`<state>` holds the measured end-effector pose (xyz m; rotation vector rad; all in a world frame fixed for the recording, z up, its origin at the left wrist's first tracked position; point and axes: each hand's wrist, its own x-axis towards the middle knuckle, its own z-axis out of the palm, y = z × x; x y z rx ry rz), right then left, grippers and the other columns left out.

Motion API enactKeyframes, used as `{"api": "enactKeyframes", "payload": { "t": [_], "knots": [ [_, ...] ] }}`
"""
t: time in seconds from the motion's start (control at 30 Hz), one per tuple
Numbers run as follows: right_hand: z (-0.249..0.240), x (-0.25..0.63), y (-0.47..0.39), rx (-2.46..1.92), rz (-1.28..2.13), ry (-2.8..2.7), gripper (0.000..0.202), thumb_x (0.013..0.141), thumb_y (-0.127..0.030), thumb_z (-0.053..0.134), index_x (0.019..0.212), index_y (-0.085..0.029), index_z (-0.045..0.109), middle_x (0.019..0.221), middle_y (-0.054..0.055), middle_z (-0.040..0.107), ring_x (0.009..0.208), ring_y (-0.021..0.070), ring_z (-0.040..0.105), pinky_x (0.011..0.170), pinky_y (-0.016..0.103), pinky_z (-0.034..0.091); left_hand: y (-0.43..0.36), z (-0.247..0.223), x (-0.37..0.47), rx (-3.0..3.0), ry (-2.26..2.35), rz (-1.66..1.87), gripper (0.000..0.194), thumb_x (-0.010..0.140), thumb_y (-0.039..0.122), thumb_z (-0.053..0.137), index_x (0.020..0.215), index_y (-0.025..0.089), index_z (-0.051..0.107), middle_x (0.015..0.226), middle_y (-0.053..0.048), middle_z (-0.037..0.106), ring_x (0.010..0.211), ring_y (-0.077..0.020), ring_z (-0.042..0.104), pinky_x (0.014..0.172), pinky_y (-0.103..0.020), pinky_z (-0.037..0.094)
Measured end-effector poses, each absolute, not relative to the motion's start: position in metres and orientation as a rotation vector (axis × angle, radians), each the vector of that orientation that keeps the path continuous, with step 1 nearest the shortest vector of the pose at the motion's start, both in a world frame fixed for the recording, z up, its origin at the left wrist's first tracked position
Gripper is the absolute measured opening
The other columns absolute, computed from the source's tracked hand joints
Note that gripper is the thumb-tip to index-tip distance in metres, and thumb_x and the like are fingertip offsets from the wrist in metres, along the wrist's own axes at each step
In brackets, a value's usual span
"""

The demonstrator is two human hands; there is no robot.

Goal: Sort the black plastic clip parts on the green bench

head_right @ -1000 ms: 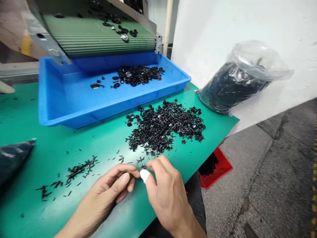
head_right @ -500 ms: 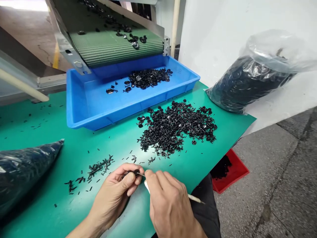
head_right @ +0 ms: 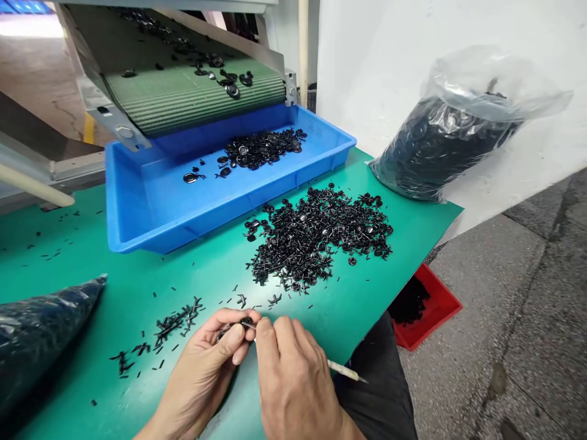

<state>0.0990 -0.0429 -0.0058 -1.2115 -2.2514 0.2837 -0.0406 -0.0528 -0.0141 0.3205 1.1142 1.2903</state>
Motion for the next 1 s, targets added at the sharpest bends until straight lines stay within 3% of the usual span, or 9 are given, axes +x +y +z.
{"api": "enactKeyframes", "payload": {
  "t": [0.27,0.5,0.73,0.9,1.0],
  "knots": [
    [-0.007,0.098,-0.041,-1.187,0.363,-2.178,0.032,0.097,-0.009,0.034,0.111,-0.012,0.062,0.077,0.008,0.059,0.069,0.0192,0.059,0.061,0.03,0.046,-0.051,-0.012,-0.04,0.3,1.105,1.292,0.014,0.069,0.023,0.084,0.076,0.017,0.073,0.089,-0.005,0.074,0.065,-0.0081,0.061,0.06,-0.015,0.051],
    [-0.008,0.094,-0.04,-1.307,0.259,-2.235,0.026,0.094,-0.01,0.038,0.101,-0.014,0.063,0.074,0.006,0.058,0.065,0.0199,0.057,0.057,0.031,0.04,-0.052,-0.015,-0.037,0.442,1.272,1.321,0.019,0.068,0.026,0.084,0.077,0.018,0.07,0.088,-0.001,0.072,0.06,-0.0084,0.059,0.063,-0.021,0.054],
    [0.002,0.119,-0.021,-1.311,1.133,-2.191,0.027,0.079,0.001,0.04,0.071,-0.021,0.054,0.062,-0.004,0.057,0.06,0.0122,0.052,0.057,0.022,0.034,-0.052,-0.014,-0.041,0.805,1.441,1.092,0.017,0.078,0.035,0.074,0.084,0.02,0.07,0.082,-0.001,0.07,0.059,-0.0115,0.058,0.062,-0.025,0.05],
    [0.005,0.123,-0.011,-1.326,1.253,-2.219,0.027,0.081,-0.002,0.04,0.064,-0.02,0.05,0.057,-0.005,0.056,0.059,0.0114,0.049,0.062,0.023,0.034,-0.053,-0.014,-0.039,0.881,1.488,1.048,0.02,0.082,0.039,0.069,0.089,0.02,0.068,0.064,0.002,0.064,0.055,-0.0128,0.054,0.057,-0.025,0.047],
    [0.007,0.122,-0.015,-1.361,1.191,-2.279,0.025,0.084,-0.003,0.041,0.073,-0.021,0.055,0.064,-0.004,0.06,0.063,0.013,0.054,0.063,0.024,0.035,-0.056,-0.017,-0.038,0.88,1.513,1.063,0.021,0.083,0.039,0.068,0.092,0.02,0.067,0.066,0.002,0.063,0.053,-0.0116,0.051,0.052,-0.024,0.044]
  ]
}}
